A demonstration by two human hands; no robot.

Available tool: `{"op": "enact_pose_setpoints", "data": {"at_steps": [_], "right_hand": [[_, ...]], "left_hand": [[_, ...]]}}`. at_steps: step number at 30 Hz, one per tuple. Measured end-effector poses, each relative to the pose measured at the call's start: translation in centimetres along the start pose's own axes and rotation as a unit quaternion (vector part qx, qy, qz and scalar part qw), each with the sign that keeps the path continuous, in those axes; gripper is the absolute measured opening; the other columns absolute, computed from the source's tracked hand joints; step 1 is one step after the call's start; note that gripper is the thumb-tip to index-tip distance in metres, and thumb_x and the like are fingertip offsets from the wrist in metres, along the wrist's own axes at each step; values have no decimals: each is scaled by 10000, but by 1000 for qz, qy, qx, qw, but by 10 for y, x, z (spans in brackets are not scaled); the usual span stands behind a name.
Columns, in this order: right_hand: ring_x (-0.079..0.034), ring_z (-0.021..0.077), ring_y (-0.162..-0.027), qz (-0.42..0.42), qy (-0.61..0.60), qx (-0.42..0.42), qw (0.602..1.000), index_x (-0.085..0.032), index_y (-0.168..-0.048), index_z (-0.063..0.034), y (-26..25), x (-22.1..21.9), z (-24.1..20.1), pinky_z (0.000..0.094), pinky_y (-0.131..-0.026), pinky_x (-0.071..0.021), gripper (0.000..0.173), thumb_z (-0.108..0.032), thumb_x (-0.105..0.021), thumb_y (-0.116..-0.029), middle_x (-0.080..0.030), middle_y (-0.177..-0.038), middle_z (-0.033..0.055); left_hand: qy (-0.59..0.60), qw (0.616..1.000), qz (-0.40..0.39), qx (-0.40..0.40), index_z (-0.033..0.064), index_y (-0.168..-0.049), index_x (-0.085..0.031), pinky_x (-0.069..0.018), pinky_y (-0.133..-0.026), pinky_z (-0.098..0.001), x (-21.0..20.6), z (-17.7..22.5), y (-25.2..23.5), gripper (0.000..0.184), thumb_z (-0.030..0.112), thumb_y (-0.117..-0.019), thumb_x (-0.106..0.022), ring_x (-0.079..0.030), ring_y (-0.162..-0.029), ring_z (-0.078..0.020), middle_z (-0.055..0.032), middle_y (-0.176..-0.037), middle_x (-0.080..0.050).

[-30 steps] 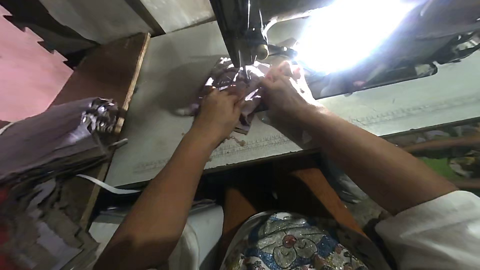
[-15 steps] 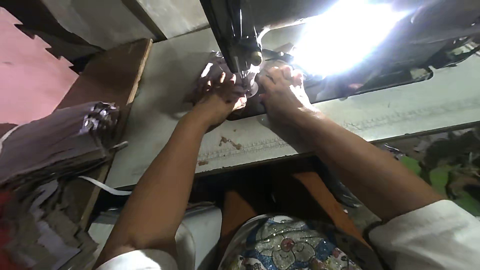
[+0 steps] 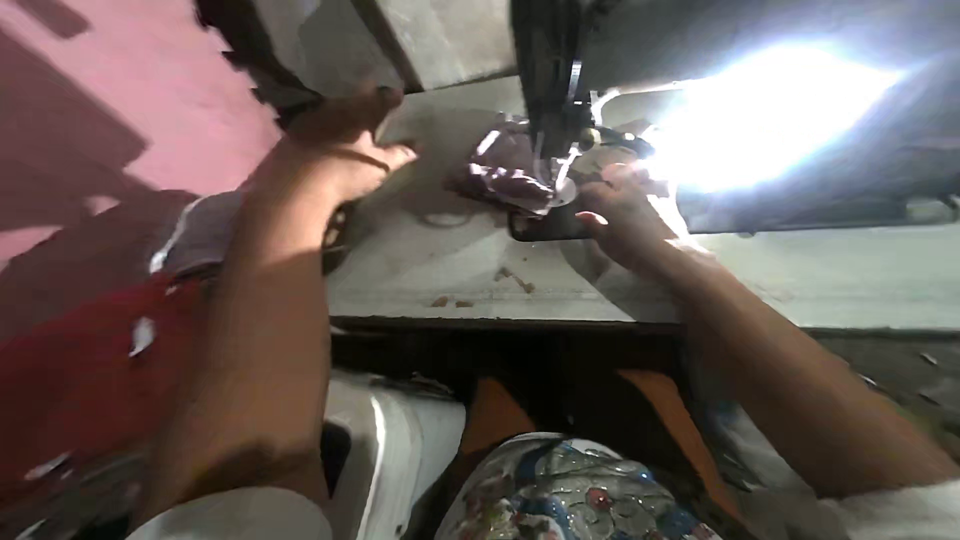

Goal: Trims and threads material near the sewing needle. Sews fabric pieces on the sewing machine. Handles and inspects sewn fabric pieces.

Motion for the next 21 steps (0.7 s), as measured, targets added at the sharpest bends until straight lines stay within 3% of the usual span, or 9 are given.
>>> {"op": "enact_pose_setpoints", "data": {"at_steps": [1, 2, 4, 7, 9, 13, 17, 21], "right_hand": [[-442, 466, -1377, -14, -25, 9, 1000, -677, -1269, -58, 1, 0, -7, 705, -1109, -320, 365, -319, -601, -1025, -565, -1383, 237], [-455, 475, -1367, -22, -44, 18, 999, -673, -1294, -59, 3, 1, -16, 706, -1088, -353, 371, -310, -603, -1030, -561, -1395, 242], [-479, 496, -1312, -21, -58, 54, 997, -677, -1281, -85, 9, 5, -37, 724, -1042, -370, 345, -301, -610, -1019, -572, -1355, 242], [-494, 495, -1277, -29, -59, 108, 992, -718, -1206, -100, 13, 11, -76, 725, -1035, -362, 288, -266, -688, -972, -598, -1297, 234], [-507, 489, -1258, -22, -57, 153, 986, -739, -1167, -102, 17, 13, -103, 714, -1039, -366, 273, -255, -720, -941, -623, -1265, 223], [-540, 467, -1210, -13, -48, 224, 973, -743, -1145, -103, 18, 9, -139, 669, -1003, -399, 287, -291, -722, -929, -638, -1219, 207], [-530, 455, -1244, -31, -27, 247, 968, -735, -1165, -117, 16, 9, -158, 642, -1025, -399, 296, -312, -714, -944, -627, -1260, 211], [-536, 459, -1219, -33, -28, 263, 964, -733, -1170, -119, 11, 6, -175, 639, -1000, -413, 304, -326, -709, -948, -628, -1246, 211]], "left_hand": [[15, 999, 25, 23, 92, -1524, -481, -307, -1182, -630, 25, -21, 16, 540, 268, -1035, -626, -387, -1472, -410, -209, -1587, -419], [14, 997, 53, 48, 66, -1465, -544, -342, -1161, -630, 44, -50, 30, 478, 221, -1022, -634, -449, -1424, -421, -229, -1518, -493], [5, 990, 63, 124, 42, -1390, -598, -388, -1089, -657, 62, -101, 63, 429, 257, -1022, -644, -537, -1307, -457, -274, -1379, -583], [8, 979, 18, 203, 30, -1271, -661, -443, -990, -703, 49, -143, 104, 373, 247, -974, -724, -624, -1144, -472, -282, -1214, -659], [39, 982, -16, 184, 5, -1265, -653, -463, -997, -665, 27, -148, 116, 422, 193, -915, -795, -627, -1152, -451, -277, -1225, -654], [39, 990, -19, 137, -63, -1204, -643, -407, -1076, -644, -1, -150, 113, 463, 96, -827, -860, -561, -1245, -469, -312, -1253, -616], [1, 988, -31, 151, -57, -1130, -678, -429, -1043, -647, -2, -149, 110, 278, 106, -924, -768, -605, -1180, -466, -300, -1170, -657], [19, 985, -34, 168, -30, -1139, -701, -426, -1032, -660, 5, -151, 113, 197, 110, -1014, -640, -621, -1172, -455, -280, -1163, -680]]}}
Point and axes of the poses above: each hand's wrist, its own y-axis away from the middle knuckle, its own x-axis out of the back of the hand, z = x × y, the point moved 10 cm from there along -y, towards the middle knuckle
